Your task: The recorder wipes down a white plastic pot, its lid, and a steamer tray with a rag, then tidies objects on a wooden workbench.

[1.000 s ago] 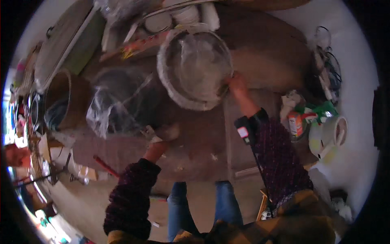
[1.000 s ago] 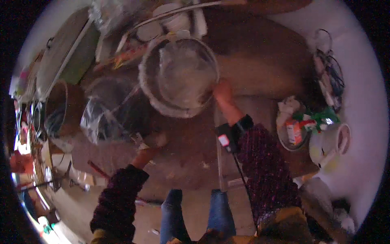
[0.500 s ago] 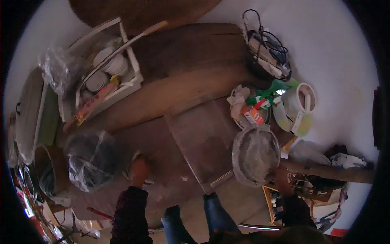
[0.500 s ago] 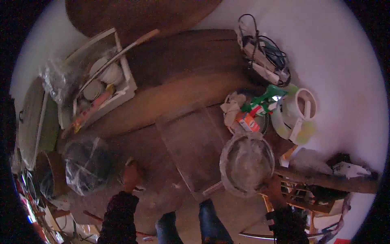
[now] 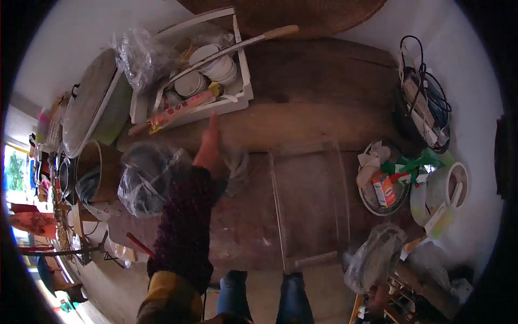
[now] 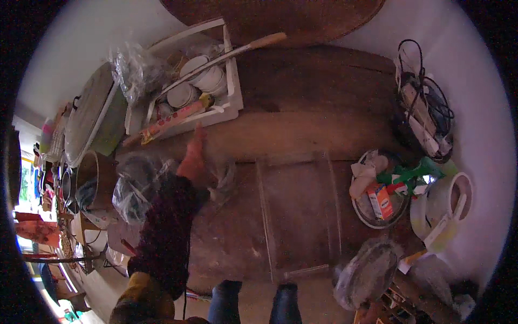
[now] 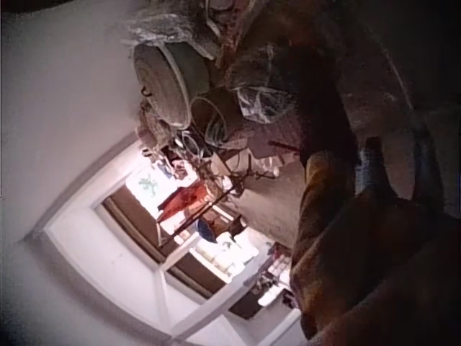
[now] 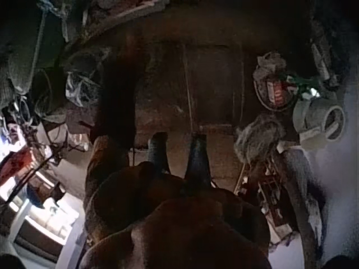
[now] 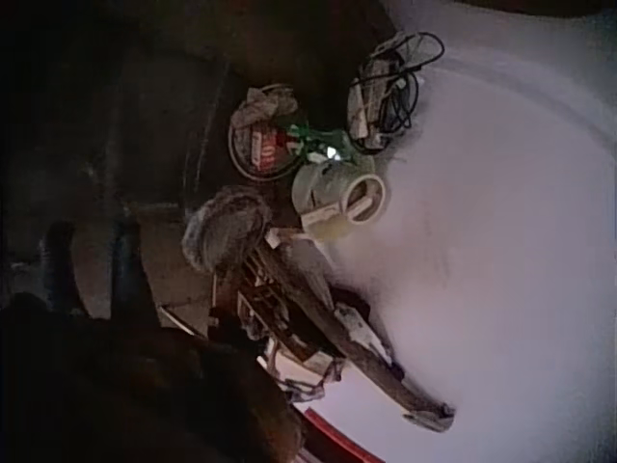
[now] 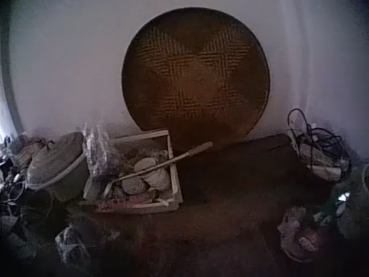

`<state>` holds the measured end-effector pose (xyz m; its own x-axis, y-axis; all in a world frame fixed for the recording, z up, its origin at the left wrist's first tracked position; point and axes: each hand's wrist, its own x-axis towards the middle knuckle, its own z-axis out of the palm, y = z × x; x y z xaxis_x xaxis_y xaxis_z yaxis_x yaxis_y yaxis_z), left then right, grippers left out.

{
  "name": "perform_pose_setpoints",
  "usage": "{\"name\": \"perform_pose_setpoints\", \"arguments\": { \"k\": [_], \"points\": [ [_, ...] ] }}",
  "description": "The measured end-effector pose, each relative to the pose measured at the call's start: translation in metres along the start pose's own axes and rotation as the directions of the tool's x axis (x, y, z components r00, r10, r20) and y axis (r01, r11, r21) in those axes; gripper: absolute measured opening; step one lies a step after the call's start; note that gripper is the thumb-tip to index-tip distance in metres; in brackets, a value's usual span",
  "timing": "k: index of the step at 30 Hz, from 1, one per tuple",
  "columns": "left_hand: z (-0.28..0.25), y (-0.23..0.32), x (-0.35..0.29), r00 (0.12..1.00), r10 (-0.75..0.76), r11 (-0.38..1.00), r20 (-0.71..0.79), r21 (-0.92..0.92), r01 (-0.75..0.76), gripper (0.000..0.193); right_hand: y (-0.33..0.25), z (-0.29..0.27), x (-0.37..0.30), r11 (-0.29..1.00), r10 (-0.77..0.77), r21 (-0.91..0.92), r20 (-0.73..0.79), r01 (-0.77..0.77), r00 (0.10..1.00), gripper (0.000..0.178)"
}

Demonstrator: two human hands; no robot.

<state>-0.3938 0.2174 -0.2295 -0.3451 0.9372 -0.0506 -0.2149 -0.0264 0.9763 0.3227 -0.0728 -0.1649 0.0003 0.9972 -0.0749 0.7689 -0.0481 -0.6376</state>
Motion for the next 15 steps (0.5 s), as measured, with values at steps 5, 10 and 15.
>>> {"name": "perform_pose_setpoints", "arguments": {
  "k": [5, 10, 15],
  "points": [
    [0.069, 0.052, 0.028, 0.973, -0.206, 0.977, 0.106, -0.027, 0.21, 0.057, 0.092, 0.009, 0.008, 0.648, 0.655, 0.505, 0.011, -0.57, 0.755, 0.023],
    [0.113, 0.039, 0.036, 0.888, -0.439, 0.896, -0.135, 0.0, 0.443, 0.053, 0.087, 0.021, 0.05, 0.614, 0.694, 0.569, -0.059, -0.547, 0.717, 0.047],
    [0.067, -0.013, 0.015, 0.991, -0.005, 0.856, 0.13, 0.513, -0.063, 0.043, 0.078, 0.04, 0.069, 0.343, 0.779, 0.812, 0.036, -0.473, 0.626, 0.043]
  ]
}}
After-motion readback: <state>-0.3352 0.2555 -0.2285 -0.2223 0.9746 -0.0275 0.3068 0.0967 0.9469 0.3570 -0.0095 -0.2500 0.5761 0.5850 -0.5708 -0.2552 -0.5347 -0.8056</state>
